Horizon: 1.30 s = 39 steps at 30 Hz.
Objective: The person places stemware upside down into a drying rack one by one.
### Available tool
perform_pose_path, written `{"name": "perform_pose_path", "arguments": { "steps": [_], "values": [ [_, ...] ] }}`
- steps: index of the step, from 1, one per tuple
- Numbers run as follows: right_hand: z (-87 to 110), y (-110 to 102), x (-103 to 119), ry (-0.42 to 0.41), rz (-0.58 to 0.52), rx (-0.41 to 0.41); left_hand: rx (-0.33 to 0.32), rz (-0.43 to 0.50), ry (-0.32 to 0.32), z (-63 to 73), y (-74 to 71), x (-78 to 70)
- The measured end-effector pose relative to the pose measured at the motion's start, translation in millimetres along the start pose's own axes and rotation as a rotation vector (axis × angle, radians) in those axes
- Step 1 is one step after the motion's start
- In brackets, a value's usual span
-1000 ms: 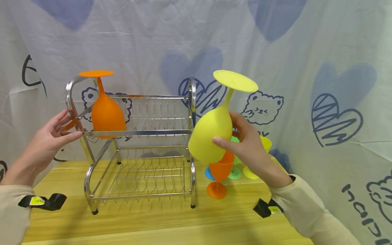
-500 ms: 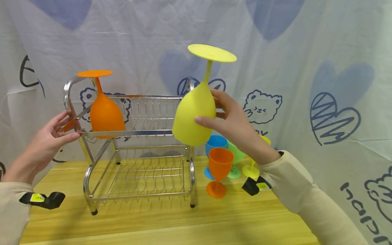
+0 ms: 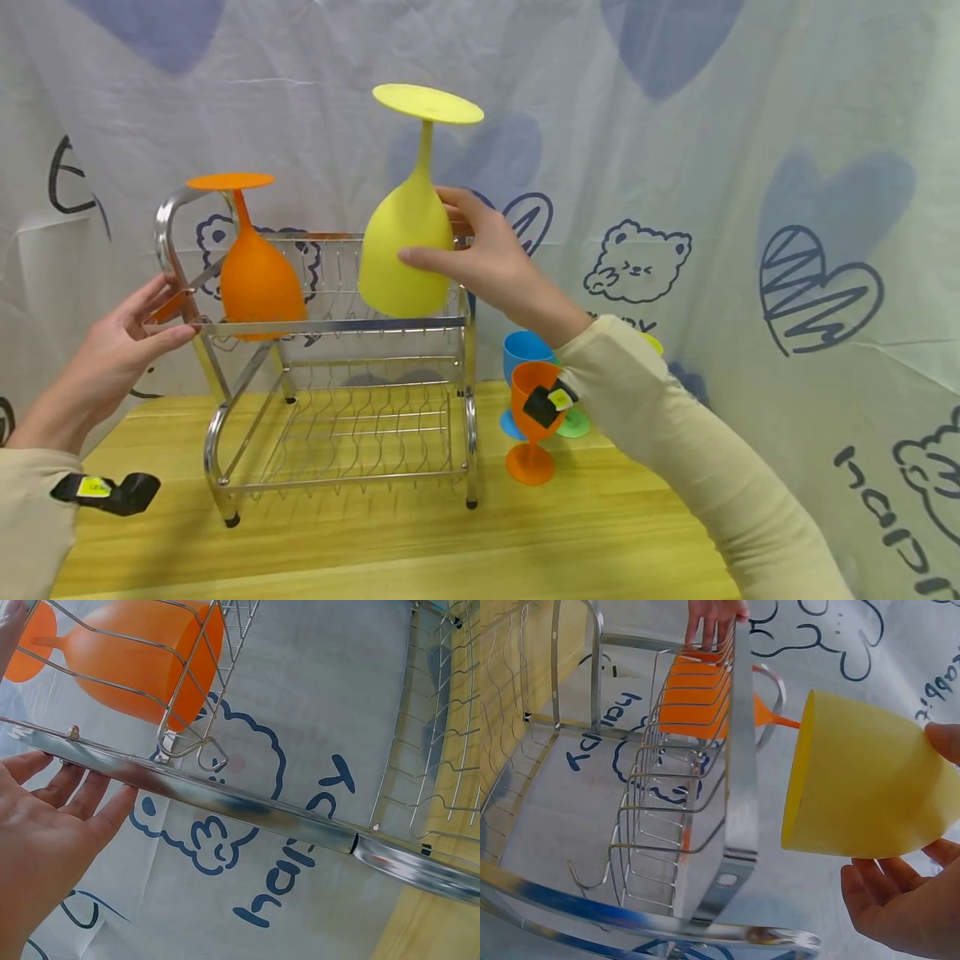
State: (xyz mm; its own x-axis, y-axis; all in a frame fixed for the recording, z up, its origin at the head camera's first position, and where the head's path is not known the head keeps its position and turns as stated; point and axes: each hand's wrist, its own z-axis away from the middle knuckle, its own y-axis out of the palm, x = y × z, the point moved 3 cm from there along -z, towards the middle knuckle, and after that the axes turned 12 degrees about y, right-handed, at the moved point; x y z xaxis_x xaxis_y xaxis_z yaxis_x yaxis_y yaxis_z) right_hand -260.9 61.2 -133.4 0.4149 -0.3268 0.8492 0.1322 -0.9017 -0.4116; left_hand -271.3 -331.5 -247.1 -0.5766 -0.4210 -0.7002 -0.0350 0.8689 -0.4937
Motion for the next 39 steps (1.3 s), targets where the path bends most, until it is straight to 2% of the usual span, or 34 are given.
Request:
{"name": "perform_pose_path", "arguments": {
  "steps": [7, 15, 22, 28, 39],
  "values": [
    [-19.1, 14.1, -5.2, 0.008, -0.018, -0.011, 0.001, -0.025, 0.014, -2.0, -2.1, 2.7],
    [-43.5, 34.9, -9.7, 0.077, 0.004, -0.023, -0.004, -0.031, 0.027, -1.1, -0.6, 2.0],
    [-58.6, 56.4, -18.0, 0.107, 0.106, -0.004, -0.008, -0.029, 0.025, -0.6, 0.2, 2.4],
    [-71.6, 72.0, -22.5, 0.152, 0.149, 0.003, -0.002, -0.036, 0.028, -1.3, 0.1, 3.5],
    [-87.1, 91.5, -26.7, 0.202, 0.275, 0.089, -0.006, -0.036, 0.0, -0.9, 0.9, 2.8]
  ]
}}
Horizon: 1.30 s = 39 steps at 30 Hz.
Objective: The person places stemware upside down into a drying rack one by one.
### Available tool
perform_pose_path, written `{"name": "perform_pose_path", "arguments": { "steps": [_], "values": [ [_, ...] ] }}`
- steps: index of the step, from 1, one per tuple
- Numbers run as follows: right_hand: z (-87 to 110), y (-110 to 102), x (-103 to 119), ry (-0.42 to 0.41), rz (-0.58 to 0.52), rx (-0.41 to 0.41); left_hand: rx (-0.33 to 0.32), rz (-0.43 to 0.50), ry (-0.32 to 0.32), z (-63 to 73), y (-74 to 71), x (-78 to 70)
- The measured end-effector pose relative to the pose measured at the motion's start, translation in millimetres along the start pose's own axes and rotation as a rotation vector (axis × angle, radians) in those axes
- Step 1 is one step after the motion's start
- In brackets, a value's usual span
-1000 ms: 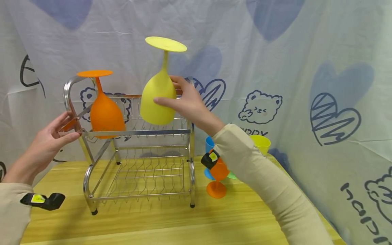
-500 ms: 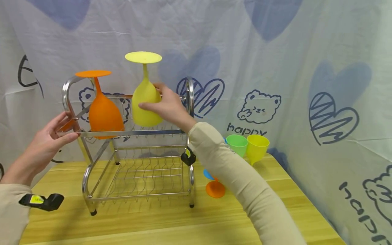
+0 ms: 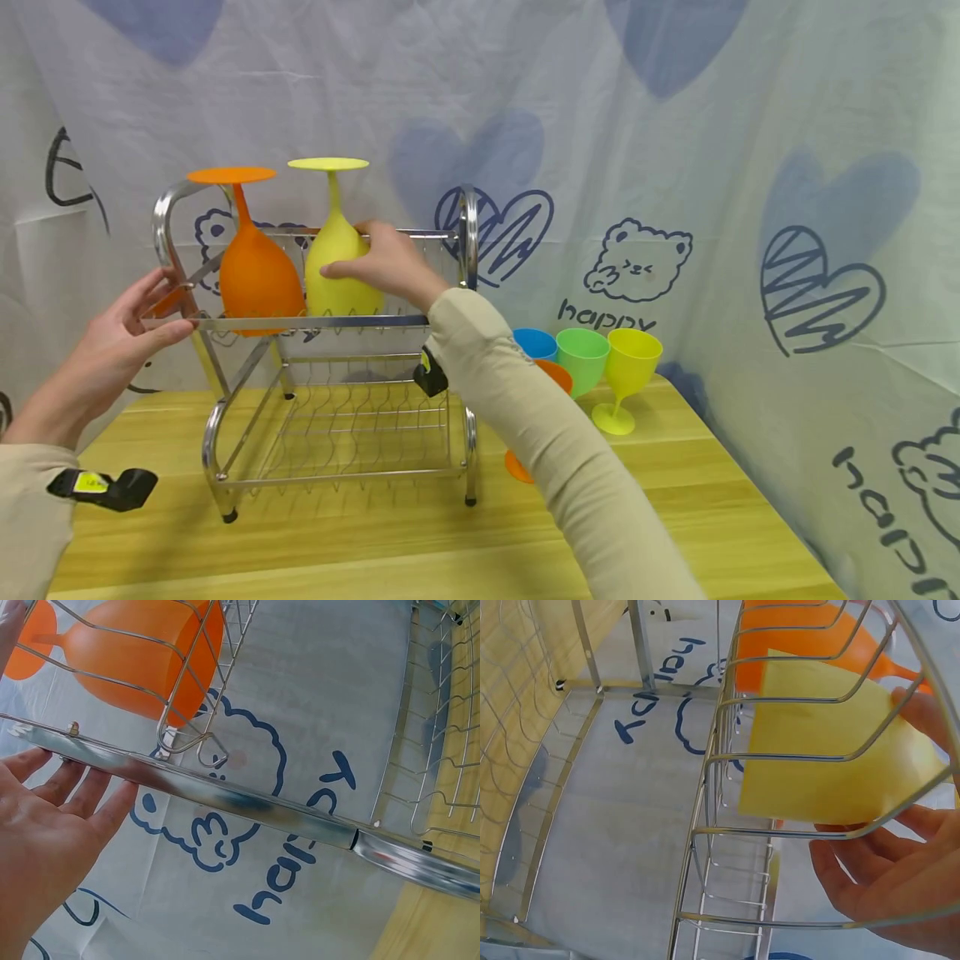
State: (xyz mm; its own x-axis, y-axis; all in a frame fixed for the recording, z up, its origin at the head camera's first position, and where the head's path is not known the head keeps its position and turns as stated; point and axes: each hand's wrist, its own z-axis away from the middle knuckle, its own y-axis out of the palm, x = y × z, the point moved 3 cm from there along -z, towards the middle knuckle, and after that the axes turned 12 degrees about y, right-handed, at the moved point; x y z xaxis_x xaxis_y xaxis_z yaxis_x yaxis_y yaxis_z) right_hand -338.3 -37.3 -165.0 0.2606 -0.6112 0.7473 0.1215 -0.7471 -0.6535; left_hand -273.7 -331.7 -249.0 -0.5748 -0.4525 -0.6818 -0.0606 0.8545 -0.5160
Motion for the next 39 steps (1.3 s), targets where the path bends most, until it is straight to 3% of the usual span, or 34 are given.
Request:
{"name": "perform_pose_path", "arguments": {
  "steps": [7, 15, 21, 25, 32, 39],
  "values": [
    [-3.3, 6.6, 2.4, 0.025, 0.016, 0.063, -0.005, 0.005, 0.002, -1.3, 0.2, -0.1],
    [-3.5, 9.1, 3.7, 0.02, 0.057, 0.077, -0.006, -0.003, 0.003, -1.5, 0.7, 0.5],
    [-0.5, 4.5, 4.0, 0.079, 0.055, 0.138, -0.018, 0.038, -0.006, -1.7, 1.7, 0.2],
    [3.8, -1.6, 6.1, 0.101, 0.053, 0.136, -0.029, 0.042, 0.005, 0.4, 2.6, -0.2],
    [27.7, -23.1, 18.1, 0.016, -0.02, 0.157, -0.118, 0.244, 0.023, 4.7, 8.3, -2.8],
    [65.3, -60.1, 35.3, -0.155, -0.073, 0.099, -0.18, 0.112, -0.023, 8.1, 12.2, -13.7]
  ]
}}
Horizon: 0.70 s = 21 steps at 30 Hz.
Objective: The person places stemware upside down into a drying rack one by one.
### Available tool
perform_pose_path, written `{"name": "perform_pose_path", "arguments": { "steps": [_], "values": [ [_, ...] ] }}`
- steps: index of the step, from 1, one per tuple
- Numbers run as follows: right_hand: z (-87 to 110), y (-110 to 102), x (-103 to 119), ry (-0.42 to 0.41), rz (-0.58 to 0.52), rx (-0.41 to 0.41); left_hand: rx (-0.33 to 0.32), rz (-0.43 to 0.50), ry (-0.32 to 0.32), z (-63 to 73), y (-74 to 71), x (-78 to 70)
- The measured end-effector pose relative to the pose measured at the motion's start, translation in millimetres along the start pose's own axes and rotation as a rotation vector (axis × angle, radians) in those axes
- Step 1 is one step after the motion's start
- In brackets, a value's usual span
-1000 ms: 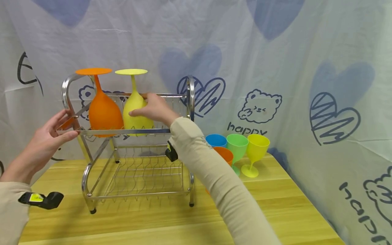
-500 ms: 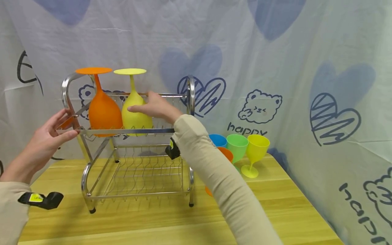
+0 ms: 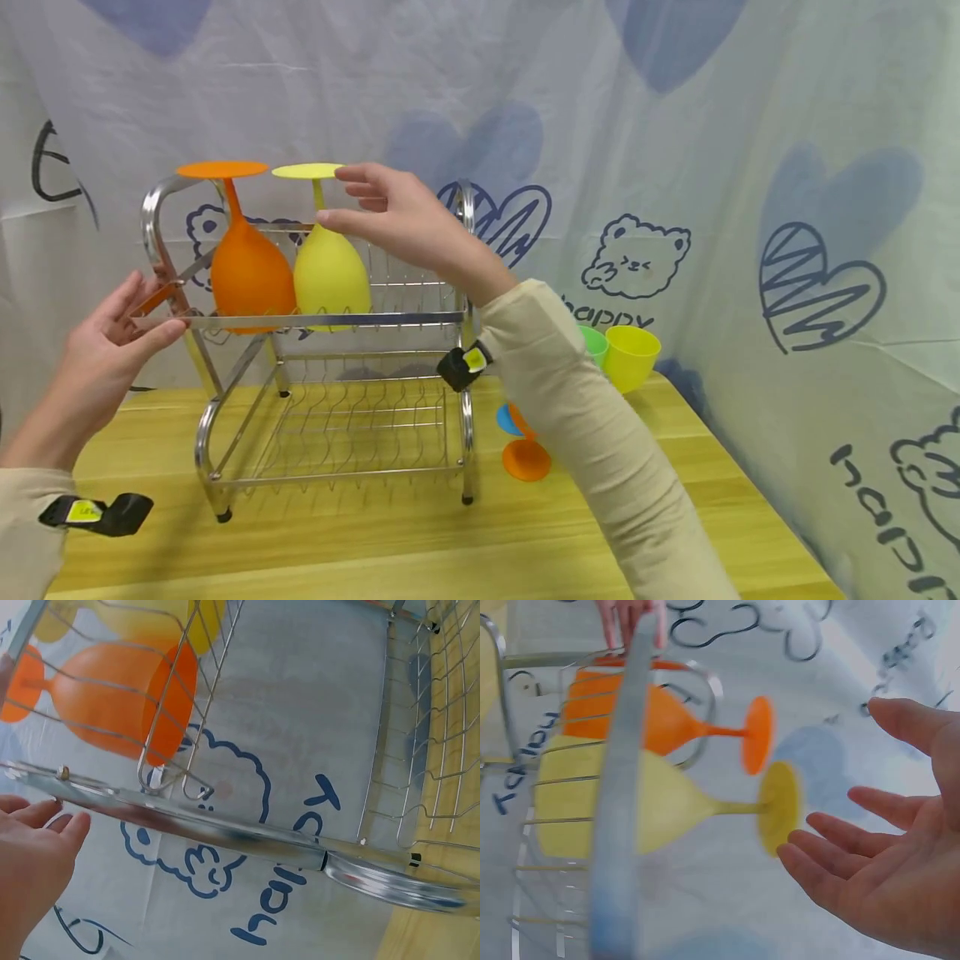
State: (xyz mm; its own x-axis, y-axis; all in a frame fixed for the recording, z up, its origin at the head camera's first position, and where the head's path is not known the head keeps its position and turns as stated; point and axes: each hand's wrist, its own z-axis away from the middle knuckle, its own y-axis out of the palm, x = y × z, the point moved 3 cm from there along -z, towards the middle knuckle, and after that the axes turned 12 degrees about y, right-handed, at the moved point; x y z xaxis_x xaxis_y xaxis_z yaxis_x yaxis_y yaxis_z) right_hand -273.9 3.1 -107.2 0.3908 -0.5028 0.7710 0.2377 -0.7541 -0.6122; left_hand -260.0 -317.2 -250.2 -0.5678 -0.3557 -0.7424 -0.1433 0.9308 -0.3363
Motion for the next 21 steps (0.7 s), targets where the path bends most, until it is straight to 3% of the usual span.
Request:
{"name": "perform_pose_path", "arguments": {
  "steps": [1, 4, 6, 9, 11, 15, 21],
  "values": [
    [6.6, -4.0, 2.4, -0.034, -0.004, -0.017, -0.018, 0.045, 0.005, 0.8, 0.9, -1.7],
    [26.5, -15.8, 5.2, -0.128, -0.007, -0.082, -0.04, 0.024, 0.032, 4.4, 4.1, -7.6],
    [38.8, -23.0, 4.2, -0.186, -0.018, -0.131, -0.046, -0.04, 0.039, 8.4, 6.0, -10.2],
    [54.5, -32.6, -0.8, -0.248, -0.046, -0.204, -0.048, -0.208, 0.025, 17.4, 8.8, -10.8],
    [63.6, -39.0, -5.7, -0.283, -0.074, -0.243, -0.056, -0.235, 0.004, 24.3, 10.2, -8.1],
    [81.8, -50.0, -21.7, -0.3, -0.117, -0.307, -0.082, -0.243, -0.022, 37.9, 13.7, -2.0],
    [105.6, -58.0, -56.5, -0.227, -0.106, -0.397, -0.111, -0.241, -0.061, 54.4, 23.1, 1.5]
  ]
}}
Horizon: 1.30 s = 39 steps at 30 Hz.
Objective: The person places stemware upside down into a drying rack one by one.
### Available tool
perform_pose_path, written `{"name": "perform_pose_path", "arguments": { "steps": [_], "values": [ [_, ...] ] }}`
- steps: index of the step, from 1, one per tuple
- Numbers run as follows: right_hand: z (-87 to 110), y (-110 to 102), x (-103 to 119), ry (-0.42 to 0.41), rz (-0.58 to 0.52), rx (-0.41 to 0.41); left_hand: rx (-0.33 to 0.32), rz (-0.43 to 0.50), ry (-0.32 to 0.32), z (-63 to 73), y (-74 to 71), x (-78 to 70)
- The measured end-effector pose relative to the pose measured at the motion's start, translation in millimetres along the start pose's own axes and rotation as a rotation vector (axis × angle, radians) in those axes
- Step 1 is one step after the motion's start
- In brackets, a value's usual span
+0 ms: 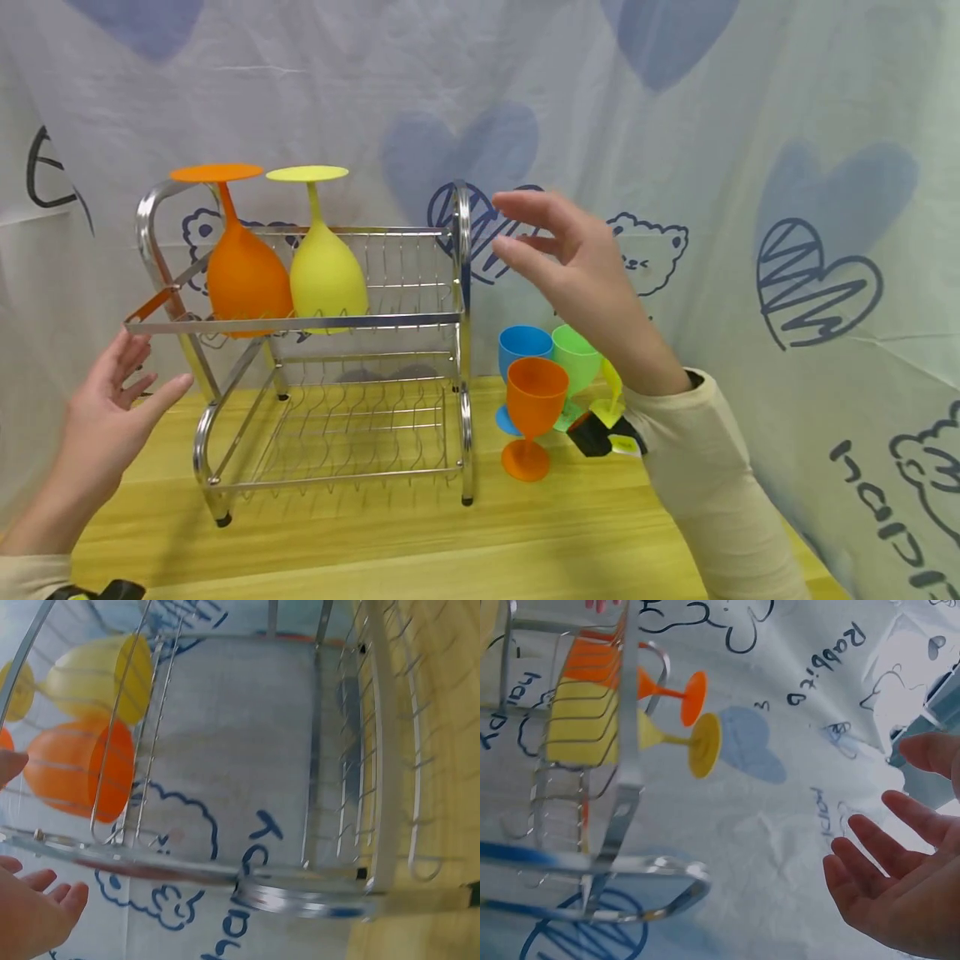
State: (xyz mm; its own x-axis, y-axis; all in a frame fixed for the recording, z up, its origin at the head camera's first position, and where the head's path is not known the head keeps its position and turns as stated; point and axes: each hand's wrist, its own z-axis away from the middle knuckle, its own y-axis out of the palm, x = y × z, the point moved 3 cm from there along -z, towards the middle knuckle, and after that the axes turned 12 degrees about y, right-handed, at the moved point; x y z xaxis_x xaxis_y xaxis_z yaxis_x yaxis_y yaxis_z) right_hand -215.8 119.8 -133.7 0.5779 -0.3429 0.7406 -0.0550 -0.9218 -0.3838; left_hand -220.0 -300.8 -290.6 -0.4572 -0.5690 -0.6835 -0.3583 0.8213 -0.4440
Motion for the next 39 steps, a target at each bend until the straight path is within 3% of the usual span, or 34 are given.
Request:
{"name": "perform_pose_path", "arguments": {
  "steps": [10, 16, 21, 29, 39],
  "values": [
    [24.8, -24.5, -62.5, 0.185, 0.058, -0.135, -0.025, 0.075, 0.032, 21.8, 19.7, -3.3],
    [37.2, -26.4, -108.5, 0.315, 0.057, -0.117, 0.096, 0.125, -0.057, 37.5, 38.3, 5.3],
    [47.1, -22.1, -146.5, 0.411, 0.047, -0.06, 0.177, 0.153, -0.092, 40.8, 51.0, 7.1],
    [64.6, -7.3, -199.2, 0.529, 0.041, -0.034, 0.239, 0.199, -0.041, 39.8, 69.3, -10.8],
    [79.3, 19.4, -236.1, 0.615, -0.012, -0.032, 0.261, 0.255, 0.022, 40.5, 96.2, -38.9]
  ]
}}
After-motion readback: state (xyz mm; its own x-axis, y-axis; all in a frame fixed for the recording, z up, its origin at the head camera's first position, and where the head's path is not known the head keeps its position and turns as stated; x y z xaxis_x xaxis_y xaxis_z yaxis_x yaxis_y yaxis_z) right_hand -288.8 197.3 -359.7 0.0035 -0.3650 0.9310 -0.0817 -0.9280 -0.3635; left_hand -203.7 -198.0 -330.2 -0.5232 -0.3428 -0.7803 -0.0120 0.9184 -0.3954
